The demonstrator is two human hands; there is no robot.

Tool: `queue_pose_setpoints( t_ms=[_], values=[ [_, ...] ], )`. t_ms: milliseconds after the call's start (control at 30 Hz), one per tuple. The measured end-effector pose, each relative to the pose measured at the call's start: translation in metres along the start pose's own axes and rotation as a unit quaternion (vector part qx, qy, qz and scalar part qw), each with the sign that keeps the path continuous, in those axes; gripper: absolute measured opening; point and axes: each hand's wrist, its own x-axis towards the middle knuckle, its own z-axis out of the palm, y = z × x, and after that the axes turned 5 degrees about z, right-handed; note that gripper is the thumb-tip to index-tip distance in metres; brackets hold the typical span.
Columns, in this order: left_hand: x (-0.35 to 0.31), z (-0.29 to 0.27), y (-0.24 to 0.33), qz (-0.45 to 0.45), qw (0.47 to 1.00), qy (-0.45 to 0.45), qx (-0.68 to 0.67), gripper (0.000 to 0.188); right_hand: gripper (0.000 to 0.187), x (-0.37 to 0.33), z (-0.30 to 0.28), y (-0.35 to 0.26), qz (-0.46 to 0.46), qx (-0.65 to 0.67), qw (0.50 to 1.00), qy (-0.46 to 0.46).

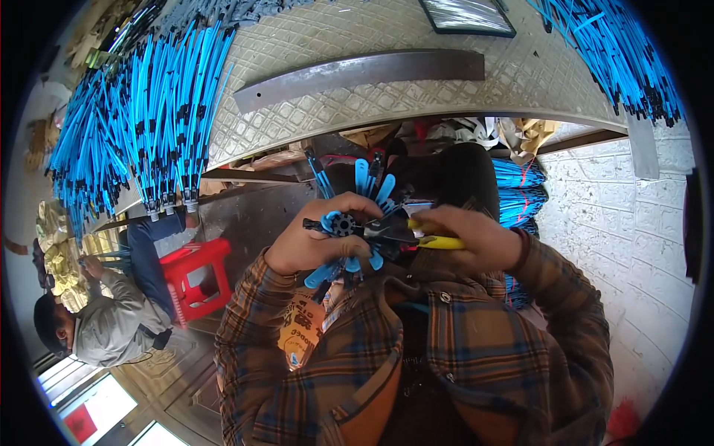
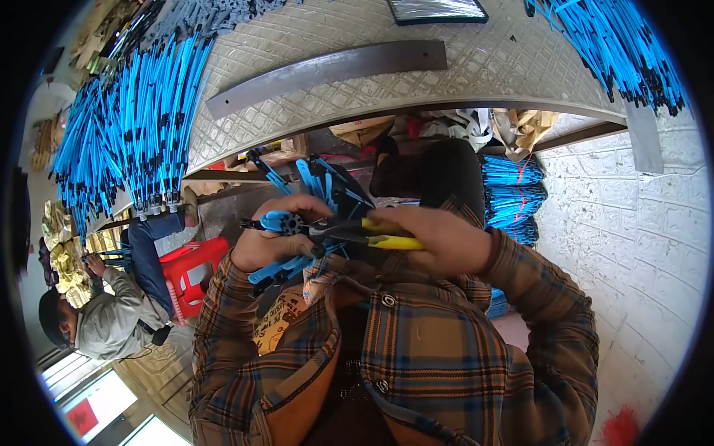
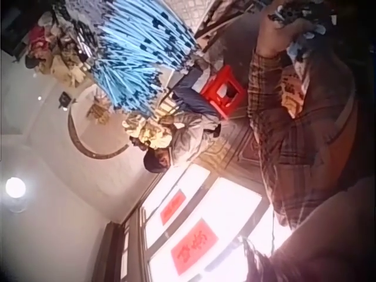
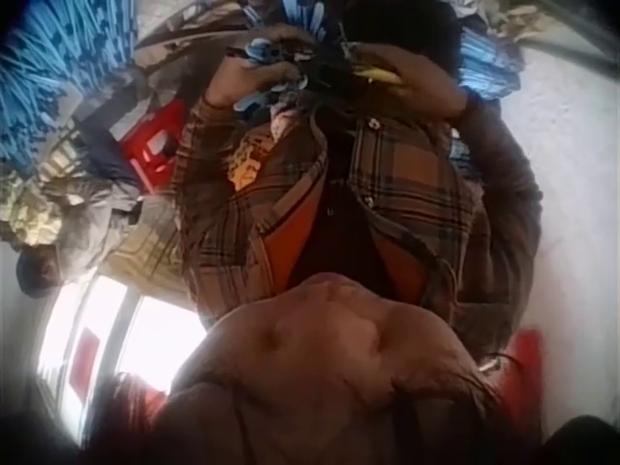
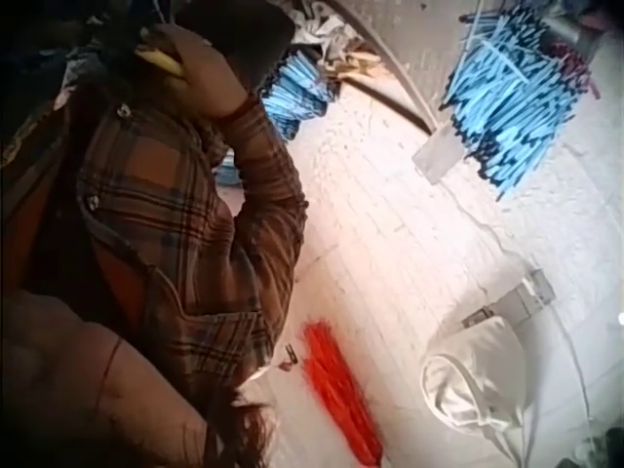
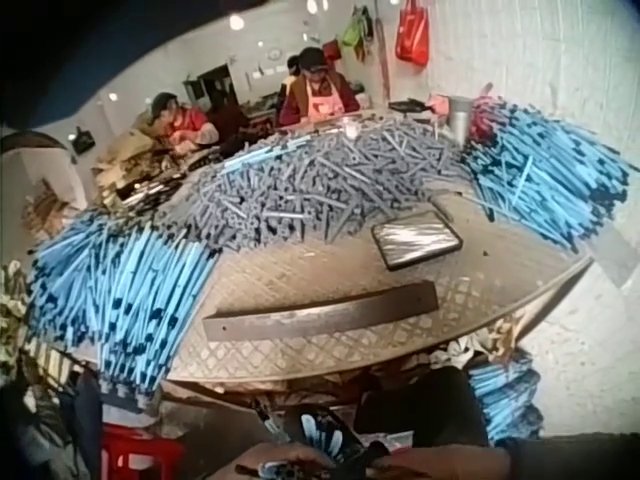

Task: The person organizes blue wires into bundles at a manufacturing workbench using pliers.

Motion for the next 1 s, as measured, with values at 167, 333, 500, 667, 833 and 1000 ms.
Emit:
queue_pose_setpoints(
  t_ms=[167,333,500,667,833,1000],
  values=[
    [0.005,0.004,0.002,0.012,0.999,-0.046,0.006,0.043,0.036,0.021,-0.003,0.07,0.025,0.262,0.956,-0.131],
    [0.003,0.007,0.006,0.008,0.998,-0.062,0.015,0.048,0.025,0.008,-0.02,0.063,0.081,0.294,0.936,-0.174],
    [0.006,0.011,0.012,0.021,0.997,-0.068,0.038,0.048,0.028,-0.014,-0.016,-0.01,0.117,0.151,0.975,-0.116],
    [0.005,0.012,0.011,0.033,0.997,-0.062,0.036,0.049,0.03,-0.017,-0.017,-0.022,0.11,0.113,0.982,-0.108],
    [0.005,0.01,0.007,0.05,0.996,-0.07,0.032,0.049,0.031,-0.015,-0.016,-0.023,0.124,0.113,0.979,-0.115],
    [0.004,0.007,0.008,0.032,0.996,-0.087,0.009,0.048,0.025,-0.004,-0.015,-0.005,0.113,0.13,0.978,-0.117]
  ],
)
